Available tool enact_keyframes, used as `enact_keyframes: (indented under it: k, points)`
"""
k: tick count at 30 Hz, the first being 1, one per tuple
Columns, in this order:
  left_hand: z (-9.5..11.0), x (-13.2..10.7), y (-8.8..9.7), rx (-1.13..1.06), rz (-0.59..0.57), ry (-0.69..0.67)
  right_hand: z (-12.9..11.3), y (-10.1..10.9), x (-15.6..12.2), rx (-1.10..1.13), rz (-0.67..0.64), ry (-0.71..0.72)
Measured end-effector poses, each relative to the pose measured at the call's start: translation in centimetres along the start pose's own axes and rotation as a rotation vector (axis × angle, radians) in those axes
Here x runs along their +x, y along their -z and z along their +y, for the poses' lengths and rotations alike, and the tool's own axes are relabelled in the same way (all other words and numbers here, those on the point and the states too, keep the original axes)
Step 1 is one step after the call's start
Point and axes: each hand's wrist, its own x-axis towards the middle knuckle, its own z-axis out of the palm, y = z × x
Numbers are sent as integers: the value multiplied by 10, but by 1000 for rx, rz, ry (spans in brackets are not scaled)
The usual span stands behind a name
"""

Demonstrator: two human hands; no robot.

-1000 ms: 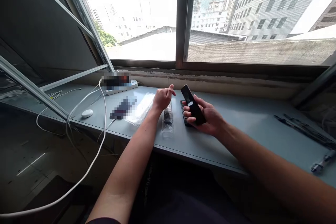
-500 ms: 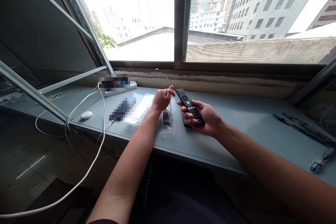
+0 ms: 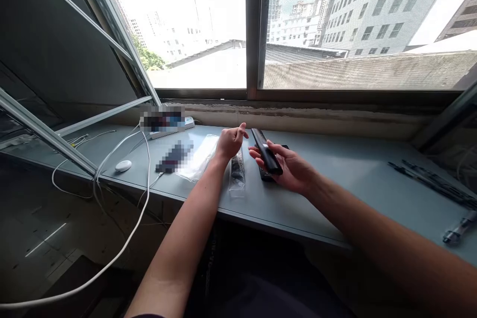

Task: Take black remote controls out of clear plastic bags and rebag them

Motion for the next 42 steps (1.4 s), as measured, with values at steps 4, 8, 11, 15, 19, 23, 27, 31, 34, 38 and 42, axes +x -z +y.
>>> enact_keyframes:
  k: [4, 8, 11, 15, 19, 23, 27, 31, 34, 38, 42]
  points:
    - [-2, 0, -1, 11, 8, 3, 1, 1, 0, -14, -29, -15]
    - [-2, 0, -1, -4, 7, -2, 2, 2, -1, -20, -103, -14]
    - [-1, -1, 0, -9, -2, 10, 2, 0, -2, -9, -87, -20]
    - [1, -1, 1, -4, -6, 2, 3, -3, -3, -11, 3, -2]
    - [0, -1, 1, -6, -1, 1, 2, -4, -2, -35, 41, 8]
    - [-2, 0, -1, -12, 4, 5, 3, -2, -2, -54, -17, 13]
    - [-2, 1, -1, -26, -4, 2, 4, -2, -2, -60, -60, 19]
    - [-1, 1, -1, 3, -17, 9, 4, -5, -3, -43, -41, 31]
    - [1, 0, 1, 2, -17, 11, 4, -8, -6, -45, -42, 51]
    - [3, 0, 3, -6, -28, 24, 4, -7, -7, -67, -69, 47]
    - [4, 0, 3, 6, -42, 36, 5, -2, -5, -54, -77, 38]
